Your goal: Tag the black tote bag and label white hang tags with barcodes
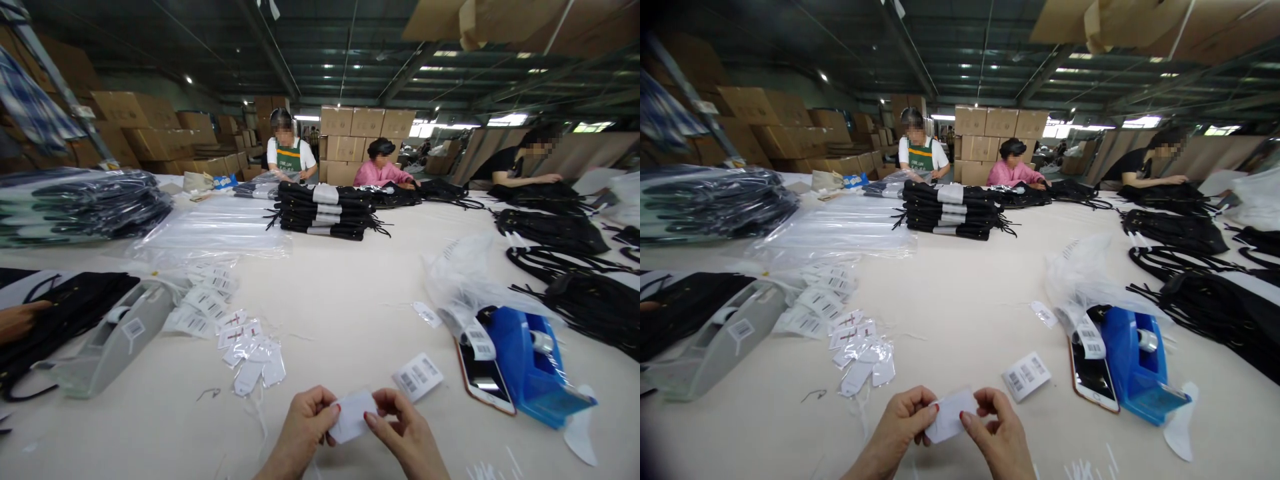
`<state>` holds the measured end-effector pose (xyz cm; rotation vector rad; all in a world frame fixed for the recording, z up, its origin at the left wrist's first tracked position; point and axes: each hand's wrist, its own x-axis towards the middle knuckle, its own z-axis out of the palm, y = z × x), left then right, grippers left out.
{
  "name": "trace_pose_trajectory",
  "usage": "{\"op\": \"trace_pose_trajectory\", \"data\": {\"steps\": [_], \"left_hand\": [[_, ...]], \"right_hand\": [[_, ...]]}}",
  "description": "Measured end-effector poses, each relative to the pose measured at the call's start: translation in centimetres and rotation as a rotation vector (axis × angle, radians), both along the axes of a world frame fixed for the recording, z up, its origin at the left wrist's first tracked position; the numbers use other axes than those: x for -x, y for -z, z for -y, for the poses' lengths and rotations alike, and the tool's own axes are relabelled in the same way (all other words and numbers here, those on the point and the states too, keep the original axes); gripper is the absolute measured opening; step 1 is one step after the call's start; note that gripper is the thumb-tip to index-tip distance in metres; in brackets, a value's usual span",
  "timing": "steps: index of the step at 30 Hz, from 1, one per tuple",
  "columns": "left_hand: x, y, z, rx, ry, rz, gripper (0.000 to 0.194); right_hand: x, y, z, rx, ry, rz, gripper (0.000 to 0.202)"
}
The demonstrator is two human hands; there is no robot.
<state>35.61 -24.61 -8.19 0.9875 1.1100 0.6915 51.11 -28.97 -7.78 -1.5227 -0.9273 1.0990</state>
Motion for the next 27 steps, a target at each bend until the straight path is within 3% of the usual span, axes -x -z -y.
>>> {"op": "trace_pose_trajectory", "data": {"steps": [5,9,12,13,15,17,19,22,24,27], "left_hand": [[-0.1,0.5,0.2,-0.001,-0.17,-0.051,0.026],[1.2,0.9,0.0,0.008,-0.388,-0.258,0.026],[1.9,0.1,0.1,-0.246,-0.49,-0.418,0.049],[1.9,-0.4,0.2,-0.369,-0.44,-0.426,0.052],[1.5,-1.7,0.4,-0.536,-0.193,-0.39,0.047],[0.7,-2.5,0.6,-0.509,0.117,-0.335,0.035],[-0.3,-2.5,0.9,-0.329,0.305,-0.248,0.022],[-1.5,-1.1,1.3,-0.051,0.296,-0.045,0.028],[-1.9,0.0,1.7,0.03,0.253,0.04,0.035],[-2.3,0.8,2.1,0.076,0.224,-0.001,0.041]], "right_hand": [[0.5,0.2,0.4,0.104,-0.022,-0.186,0.034],[-0.6,-0.3,0.5,0.098,0.014,-0.21,0.033],[-1.2,-0.8,0.5,0.097,-0.009,-0.209,0.031],[-1.2,-1.0,0.5,0.094,-0.017,-0.205,0.03],[-1.2,-1.3,0.4,0.072,-0.039,-0.197,0.029],[-1.1,-1.6,0.3,0.053,-0.071,-0.186,0.03],[-1.3,-1.8,0.1,0.046,-0.073,-0.165,0.03],[-1.7,-1.8,0.0,0.054,0.001,-0.139,0.03],[-1.8,-1.5,-0.1,0.054,0.059,-0.163,0.032],[-1.2,-0.6,-0.1,0.066,0.143,-0.262,0.034]]}}
